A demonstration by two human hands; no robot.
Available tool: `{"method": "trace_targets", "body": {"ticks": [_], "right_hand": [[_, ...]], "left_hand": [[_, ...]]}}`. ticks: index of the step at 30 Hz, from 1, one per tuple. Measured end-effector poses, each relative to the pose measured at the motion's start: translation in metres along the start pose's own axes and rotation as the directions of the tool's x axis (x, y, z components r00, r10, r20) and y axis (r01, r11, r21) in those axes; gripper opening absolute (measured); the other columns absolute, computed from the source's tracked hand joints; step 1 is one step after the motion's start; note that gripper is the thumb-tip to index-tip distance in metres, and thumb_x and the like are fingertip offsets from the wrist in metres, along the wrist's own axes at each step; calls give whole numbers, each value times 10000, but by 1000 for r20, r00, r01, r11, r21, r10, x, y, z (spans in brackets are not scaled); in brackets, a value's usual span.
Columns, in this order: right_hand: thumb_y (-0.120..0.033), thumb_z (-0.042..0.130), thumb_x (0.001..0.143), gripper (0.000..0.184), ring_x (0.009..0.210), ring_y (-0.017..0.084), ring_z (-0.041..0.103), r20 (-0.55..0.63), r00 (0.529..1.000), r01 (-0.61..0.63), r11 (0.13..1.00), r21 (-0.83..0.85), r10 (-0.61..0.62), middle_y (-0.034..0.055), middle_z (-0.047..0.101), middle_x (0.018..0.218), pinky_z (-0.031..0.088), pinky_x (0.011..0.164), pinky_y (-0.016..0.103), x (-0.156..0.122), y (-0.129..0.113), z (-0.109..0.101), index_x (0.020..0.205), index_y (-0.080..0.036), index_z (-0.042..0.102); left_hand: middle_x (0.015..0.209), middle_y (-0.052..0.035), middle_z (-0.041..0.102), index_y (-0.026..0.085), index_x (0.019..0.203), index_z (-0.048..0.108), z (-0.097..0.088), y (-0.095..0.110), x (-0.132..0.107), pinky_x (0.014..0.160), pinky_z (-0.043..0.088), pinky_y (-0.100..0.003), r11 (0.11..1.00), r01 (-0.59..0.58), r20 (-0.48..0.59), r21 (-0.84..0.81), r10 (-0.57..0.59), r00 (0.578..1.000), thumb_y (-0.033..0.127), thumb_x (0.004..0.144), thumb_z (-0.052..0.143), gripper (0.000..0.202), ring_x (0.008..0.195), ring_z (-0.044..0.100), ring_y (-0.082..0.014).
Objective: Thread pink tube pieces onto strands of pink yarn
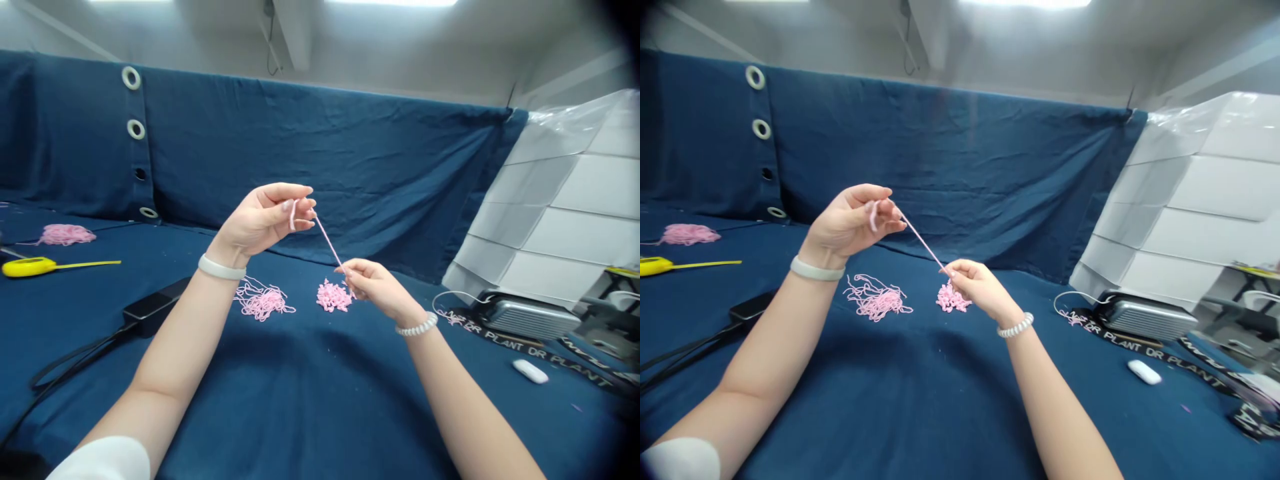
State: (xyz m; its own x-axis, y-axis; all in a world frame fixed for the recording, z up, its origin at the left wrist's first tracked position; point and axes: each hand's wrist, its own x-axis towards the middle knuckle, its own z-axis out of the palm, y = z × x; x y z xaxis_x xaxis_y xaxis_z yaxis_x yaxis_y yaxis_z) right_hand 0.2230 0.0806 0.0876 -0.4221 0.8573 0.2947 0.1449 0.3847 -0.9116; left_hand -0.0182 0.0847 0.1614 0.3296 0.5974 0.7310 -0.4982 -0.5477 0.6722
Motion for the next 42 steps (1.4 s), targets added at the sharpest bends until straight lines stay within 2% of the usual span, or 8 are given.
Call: {"method": "trace_targets", "body": {"ticks": [7,12,15,19,25,30,36,42], "right_hand": [[-385,600,799,305,444,43,369,-110,994,-24,994,-109,12,-36,497,568,281,410,179,-4,-9,-6,957,-127,641],[-245,579,850,186,468,80,489,-160,922,361,932,22,-353,-26,574,578,395,436,207,-38,-59,3,1024,-243,646],[-218,572,862,117,504,107,565,-81,865,501,861,86,-495,-7,609,589,450,461,235,-59,-78,8,833,-242,683],[-210,587,852,213,724,175,676,48,888,455,889,46,-457,56,713,865,566,604,296,-73,-83,7,1039,-277,666],[-115,588,836,265,877,190,687,71,919,390,920,-30,-387,28,718,960,585,784,339,-66,-78,6,1020,-287,672],[-240,648,812,108,771,161,696,-116,896,436,899,50,-428,8,730,854,586,757,311,-52,-70,4,896,-267,711],[-308,681,775,26,873,140,637,-442,749,608,777,160,-495,-37,670,872,530,826,313,-37,-66,0,762,-304,704],[-344,492,895,264,853,148,600,-622,687,667,666,335,-376,-23,624,788,470,914,350,-48,-87,3,705,-348,676]], "left_hand": [[809,-18,714,176,832,697,-14,-19,15,654,538,-198,988,-37,-262,147,75,962,212,589,804,267,753,679,-126],[694,38,663,207,743,615,-26,-22,22,572,497,-165,999,-14,-415,47,32,909,358,758,670,161,646,643,-69],[601,43,609,209,703,559,-26,-25,25,578,494,-178,999,38,-421,-10,-39,906,407,834,567,237,609,626,-74],[696,28,652,202,681,523,-18,-25,25,655,522,-225,983,22,-379,-182,-91,921,395,913,429,316,699,650,-92],[764,49,678,212,722,583,-11,-9,18,863,502,-249,973,-168,-356,-160,102,929,321,912,461,251,924,644,-94],[775,59,687,248,849,626,-1,-1,12,871,504,-263,989,-145,-362,-34,123,924,324,872,539,118,994,632,-121],[823,61,701,243,864,642,6,-2,7,876,510,-275,981,-135,-288,-139,90,953,235,854,572,71,956,650,-122],[684,52,664,232,824,637,5,-2,6,823,535,-298,986,-75,-251,-145,37,967,340,881,516,173,800,672,-118]]}}
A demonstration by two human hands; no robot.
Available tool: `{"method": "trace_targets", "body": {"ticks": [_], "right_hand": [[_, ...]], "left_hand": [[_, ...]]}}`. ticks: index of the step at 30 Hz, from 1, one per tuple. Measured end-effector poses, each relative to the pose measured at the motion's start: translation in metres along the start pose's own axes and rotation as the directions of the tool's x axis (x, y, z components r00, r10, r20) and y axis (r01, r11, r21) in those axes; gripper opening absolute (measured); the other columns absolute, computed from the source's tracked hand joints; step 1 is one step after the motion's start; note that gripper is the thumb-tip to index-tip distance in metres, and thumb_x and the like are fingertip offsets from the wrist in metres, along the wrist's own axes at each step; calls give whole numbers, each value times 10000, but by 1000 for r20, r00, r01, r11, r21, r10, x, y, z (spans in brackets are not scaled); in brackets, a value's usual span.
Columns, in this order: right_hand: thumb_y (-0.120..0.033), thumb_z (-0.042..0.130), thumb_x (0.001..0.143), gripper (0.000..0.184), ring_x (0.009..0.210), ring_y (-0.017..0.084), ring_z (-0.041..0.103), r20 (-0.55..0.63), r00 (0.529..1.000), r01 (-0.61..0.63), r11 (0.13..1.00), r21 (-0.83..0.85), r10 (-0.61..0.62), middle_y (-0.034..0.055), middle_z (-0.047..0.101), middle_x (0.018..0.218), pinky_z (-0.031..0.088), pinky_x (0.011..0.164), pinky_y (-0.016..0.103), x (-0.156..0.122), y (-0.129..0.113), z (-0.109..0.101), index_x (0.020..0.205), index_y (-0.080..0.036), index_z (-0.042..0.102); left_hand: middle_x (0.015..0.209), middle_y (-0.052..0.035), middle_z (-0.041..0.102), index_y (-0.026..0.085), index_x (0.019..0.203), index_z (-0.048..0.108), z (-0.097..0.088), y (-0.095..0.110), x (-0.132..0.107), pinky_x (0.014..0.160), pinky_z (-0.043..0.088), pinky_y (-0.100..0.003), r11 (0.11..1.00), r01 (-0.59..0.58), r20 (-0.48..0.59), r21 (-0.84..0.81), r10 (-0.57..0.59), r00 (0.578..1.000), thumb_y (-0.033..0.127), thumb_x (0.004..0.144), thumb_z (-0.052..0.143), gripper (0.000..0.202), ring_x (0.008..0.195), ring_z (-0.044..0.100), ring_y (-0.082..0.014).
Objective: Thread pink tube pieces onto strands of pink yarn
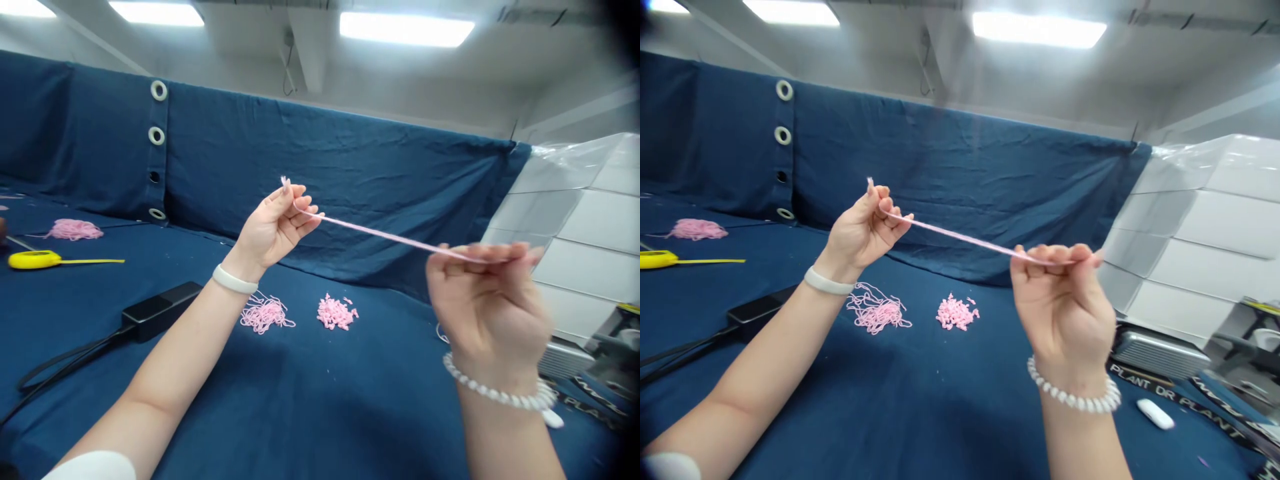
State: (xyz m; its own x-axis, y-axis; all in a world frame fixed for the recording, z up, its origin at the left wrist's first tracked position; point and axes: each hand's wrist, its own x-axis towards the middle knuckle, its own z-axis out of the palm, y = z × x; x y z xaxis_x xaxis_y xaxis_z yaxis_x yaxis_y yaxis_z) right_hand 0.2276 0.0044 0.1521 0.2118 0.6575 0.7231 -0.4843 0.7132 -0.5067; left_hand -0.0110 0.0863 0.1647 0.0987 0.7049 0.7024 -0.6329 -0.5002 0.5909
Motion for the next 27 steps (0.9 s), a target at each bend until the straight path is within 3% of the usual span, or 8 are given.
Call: {"method": "trace_targets", "body": {"ticks": [6,10,12,14,16,19,23,27], "right_hand": [[-309,484,907,285,453,89,338,63,997,32,998,51,-35,-15,324,537,381,463,246,9,-11,2,706,-291,685],[-267,664,767,48,507,78,360,190,978,-56,984,-171,89,-18,419,598,288,445,238,27,24,-19,754,-242,703],[-309,688,727,112,516,69,368,179,955,-173,937,-303,235,-13,481,644,298,478,239,32,54,-32,786,-216,703],[-360,667,726,201,510,66,362,132,938,-230,859,-457,321,-21,489,645,300,496,237,32,89,-47,838,-194,686],[-460,521,803,341,495,77,359,82,907,-221,633,-742,413,-21,483,621,303,499,244,24,126,-66,890,-162,661],[-443,511,790,375,470,98,350,38,893,-199,470,-860,447,-19,424,506,271,478,258,3,175,-99,654,-113,628],[-295,489,791,352,487,121,391,52,886,-95,289,-953,461,3,447,463,301,533,277,-23,213,-133,474,-144,516],[-218,461,809,298,584,146,483,141,853,59,175,-983,503,40,576,579,346,628,273,-37,225,-141,538,-155,567]], "left_hand": [[593,50,597,238,831,643,8,2,-8,880,513,-351,997,33,33,74,-36,999,403,890,475,242,716,654,-111],[632,44,602,242,842,643,9,3,-8,872,508,-342,996,-24,22,82,22,1000,402,898,453,255,760,646,-110],[645,43,595,246,888,642,3,-7,-2,812,522,-312,992,-27,52,121,21,998,408,886,471,235,697,628,-95],[648,40,583,242,958,630,-8,-30,7,685,524,-253,961,30,85,273,-55,995,424,883,461,259,579,572,-69],[630,44,561,231,977,614,-23,-65,12,494,442,-181,784,147,65,603,-232,971,424,904,403,295,444,451,-40],[589,4,561,127,808,632,-51,-128,3,413,382,-197,608,239,52,757,-421,906,355,881,486,281,415,421,-55],[980,-49,621,144,988,608,-80,-195,-31,679,520,-297,381,221,45,898,-579,814,338,884,510,241,789,599,-151],[1125,-69,577,148,1097,573,-85,-226,-57,802,507,-385,250,123,63,960,-625,778,334,878,521,293,953,582,-218]]}}
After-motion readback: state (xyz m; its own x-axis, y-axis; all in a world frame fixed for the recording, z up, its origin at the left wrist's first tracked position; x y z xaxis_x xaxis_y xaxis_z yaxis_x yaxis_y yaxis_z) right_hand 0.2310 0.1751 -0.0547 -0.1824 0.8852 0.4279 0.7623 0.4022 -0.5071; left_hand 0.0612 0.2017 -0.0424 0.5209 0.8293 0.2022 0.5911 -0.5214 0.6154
